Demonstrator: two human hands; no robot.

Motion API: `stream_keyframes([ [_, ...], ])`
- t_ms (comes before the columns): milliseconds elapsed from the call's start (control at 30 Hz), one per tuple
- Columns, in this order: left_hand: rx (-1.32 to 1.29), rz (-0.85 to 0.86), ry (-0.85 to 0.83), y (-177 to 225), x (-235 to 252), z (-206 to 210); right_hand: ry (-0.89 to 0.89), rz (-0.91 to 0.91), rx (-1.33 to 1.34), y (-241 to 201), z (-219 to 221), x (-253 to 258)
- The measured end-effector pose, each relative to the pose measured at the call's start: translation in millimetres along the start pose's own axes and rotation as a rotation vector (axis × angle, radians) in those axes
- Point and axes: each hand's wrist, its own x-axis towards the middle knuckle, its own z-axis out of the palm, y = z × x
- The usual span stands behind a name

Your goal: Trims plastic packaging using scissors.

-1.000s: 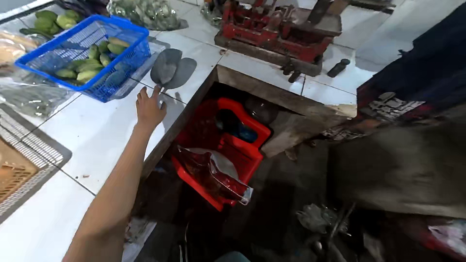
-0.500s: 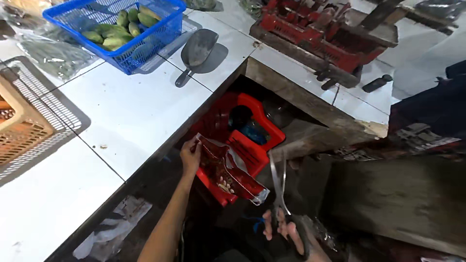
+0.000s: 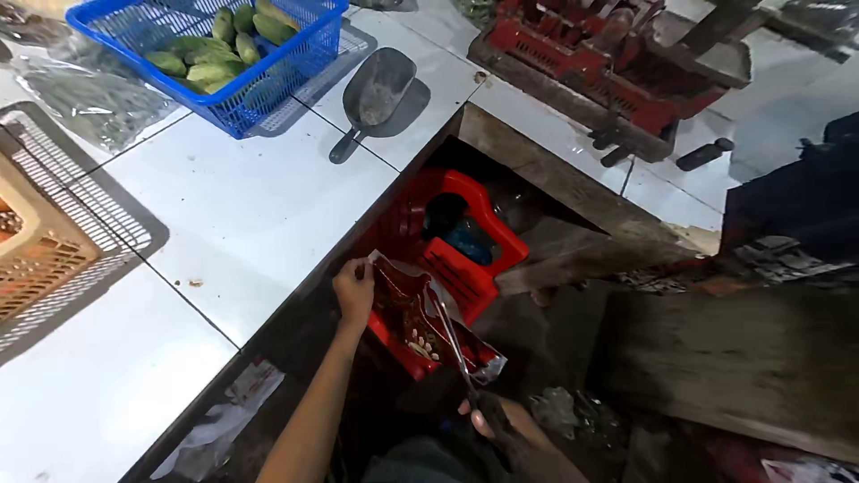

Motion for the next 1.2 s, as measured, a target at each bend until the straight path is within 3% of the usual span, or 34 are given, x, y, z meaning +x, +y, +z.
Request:
stream_keyframes([
  [200,-0.006,0.217,-0.003,-23,-2,4,-0.138,0.139,-0.1,-33,3,31],
  [333,-0.014,0.314,-0.027,-33,3,3,-0.116,0.229,-0.12,-41,11,45],
  [500,0.065,0.345,-0.093,-35,12,-4,-0.108,0.253,-0.119,-43,23,48],
  [667,0.064,0.306,-0.192,-30,-6,-16,-0.168,0.292,-0.341,-59,14,59],
  [933,-0.084,-0.026,-0.387,-8,0,-30,-0.283,0.378,-0.442,-78,-9,112],
  [1033,-0.199,-0.144,-0.386,-11,1,-26,-0.31,0.476,-0.361,-89,-17,136],
  [1200,-0.412,-0.337,-0.332,-14,1,-15,-0.429,0.449,-0.339,-97,-31,177],
])
